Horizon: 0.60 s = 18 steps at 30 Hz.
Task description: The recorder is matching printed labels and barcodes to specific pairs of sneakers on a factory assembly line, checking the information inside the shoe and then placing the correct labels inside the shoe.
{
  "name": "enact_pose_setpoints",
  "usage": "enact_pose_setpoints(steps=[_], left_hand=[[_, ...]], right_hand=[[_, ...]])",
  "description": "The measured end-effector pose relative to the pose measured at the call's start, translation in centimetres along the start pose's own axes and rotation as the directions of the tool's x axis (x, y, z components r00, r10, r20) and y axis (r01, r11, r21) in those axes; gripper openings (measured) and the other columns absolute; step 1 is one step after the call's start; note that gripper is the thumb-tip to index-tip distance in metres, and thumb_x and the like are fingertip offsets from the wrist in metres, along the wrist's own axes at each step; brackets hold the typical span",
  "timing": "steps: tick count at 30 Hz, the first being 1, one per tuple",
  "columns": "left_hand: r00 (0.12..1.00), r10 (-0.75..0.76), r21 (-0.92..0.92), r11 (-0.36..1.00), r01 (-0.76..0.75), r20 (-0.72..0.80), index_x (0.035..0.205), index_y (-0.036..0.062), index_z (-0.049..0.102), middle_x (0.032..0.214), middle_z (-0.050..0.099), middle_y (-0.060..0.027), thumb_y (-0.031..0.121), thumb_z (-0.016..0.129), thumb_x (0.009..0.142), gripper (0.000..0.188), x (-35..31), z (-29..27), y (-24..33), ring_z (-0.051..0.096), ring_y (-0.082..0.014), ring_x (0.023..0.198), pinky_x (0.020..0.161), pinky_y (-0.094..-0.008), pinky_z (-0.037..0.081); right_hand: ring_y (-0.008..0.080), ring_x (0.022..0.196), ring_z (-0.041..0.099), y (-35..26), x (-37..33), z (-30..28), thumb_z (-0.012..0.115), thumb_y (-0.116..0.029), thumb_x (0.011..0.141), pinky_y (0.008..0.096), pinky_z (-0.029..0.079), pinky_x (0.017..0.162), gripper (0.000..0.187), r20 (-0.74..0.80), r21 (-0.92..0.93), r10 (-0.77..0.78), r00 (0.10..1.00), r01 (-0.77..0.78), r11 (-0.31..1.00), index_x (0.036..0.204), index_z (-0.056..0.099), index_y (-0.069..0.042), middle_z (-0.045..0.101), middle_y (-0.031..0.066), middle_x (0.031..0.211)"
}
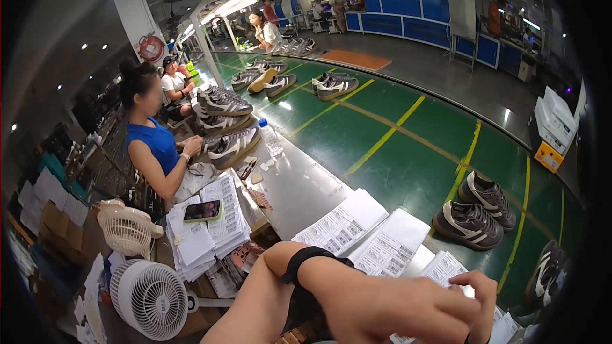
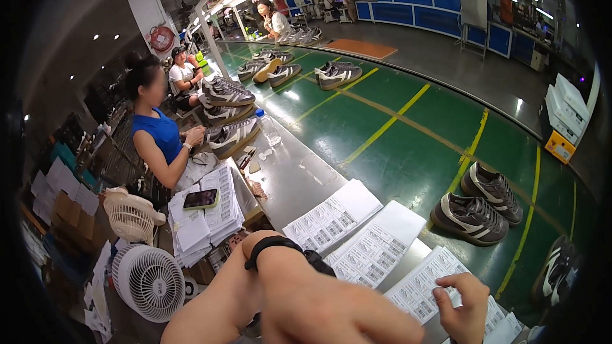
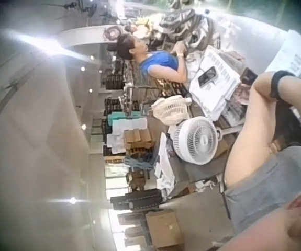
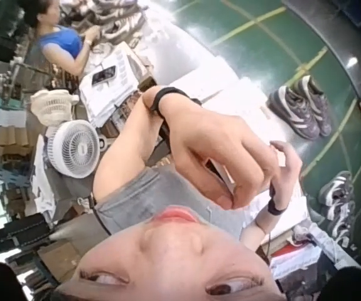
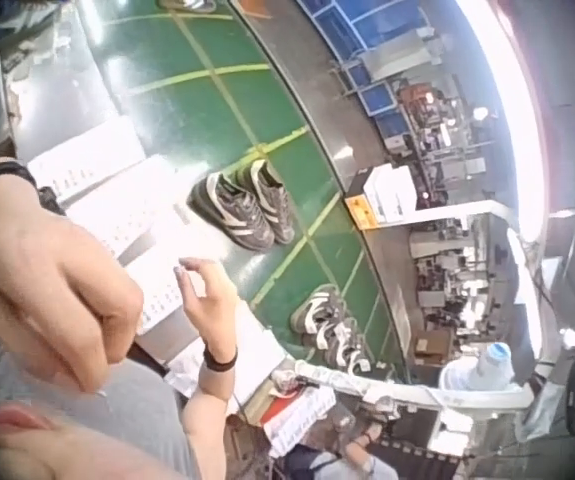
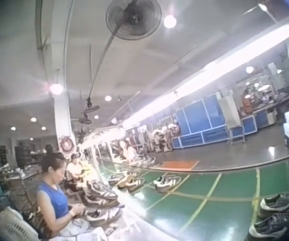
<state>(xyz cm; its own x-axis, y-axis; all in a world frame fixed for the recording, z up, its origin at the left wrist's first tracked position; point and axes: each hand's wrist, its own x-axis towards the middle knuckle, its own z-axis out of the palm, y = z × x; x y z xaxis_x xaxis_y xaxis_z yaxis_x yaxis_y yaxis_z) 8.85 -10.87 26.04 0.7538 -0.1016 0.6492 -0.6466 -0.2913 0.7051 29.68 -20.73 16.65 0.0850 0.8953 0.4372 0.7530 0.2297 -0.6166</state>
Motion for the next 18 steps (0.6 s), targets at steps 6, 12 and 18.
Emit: enact_pose_setpoints(steps=[6, 12, 18], left_hand=[[0.865, 0.460, -0.348, 0.792, -0.501, -0.198, 0.099, 0.0025, 0.071, 0.089, 0.057, -0.0075, 0.018, 0.054, 0.101, 0.024, -0.1, 7.0, 0.9, 0.056, -0.0230, 0.086, 0.078, -0.0346, 0.044], [0.968, -0.170, -0.417, 0.905, 0.080, -0.184, 0.102, -0.0019, 0.065, 0.091, 0.067, -0.0108, 0.025, 0.066, 0.096, 0.028, -1.5, 10.3, -3.1, 0.063, -0.0180, 0.084, 0.072, -0.0316, 0.049], [0.910, -0.300, 0.347, 0.852, 0.391, -0.287, 0.101, 0.0052, 0.068, 0.092, 0.067, -0.0162, 0.031, 0.070, 0.086, 0.030, -3.1, 14.6, -14.1, 0.064, -0.0302, 0.086, 0.073, -0.0419, 0.051]], right_hand=[[0.0182, 0.075, 0.072, 4.1, -0.9, 5.0, 0.071, -0.007, 0.084, 0.0271, 0.053, 0.069, 0.011, 0.493, 0.414, 0.041, 0.869, -0.276, 0.868, 0.088, 0.072, 0.003, 0.073, 0.0124, 0.081], [0.0157, 0.078, 0.070, 7.4, -0.4, 8.1, 0.064, -0.004, 0.092, 0.0277, 0.056, 0.074, 0.011, 0.559, 0.484, 0.081, 0.825, -0.404, 0.777, 0.094, 0.067, 0.006, 0.073, 0.0107, 0.085], [0.0138, 0.070, 0.068, 12.2, 3.0, 10.2, 0.059, -0.010, 0.096, 0.0261, 0.054, 0.064, 0.017, 0.490, 0.305, 0.223, 0.842, -0.406, 0.862, 0.088, 0.064, 0.004, 0.071, 0.0087, 0.082]])
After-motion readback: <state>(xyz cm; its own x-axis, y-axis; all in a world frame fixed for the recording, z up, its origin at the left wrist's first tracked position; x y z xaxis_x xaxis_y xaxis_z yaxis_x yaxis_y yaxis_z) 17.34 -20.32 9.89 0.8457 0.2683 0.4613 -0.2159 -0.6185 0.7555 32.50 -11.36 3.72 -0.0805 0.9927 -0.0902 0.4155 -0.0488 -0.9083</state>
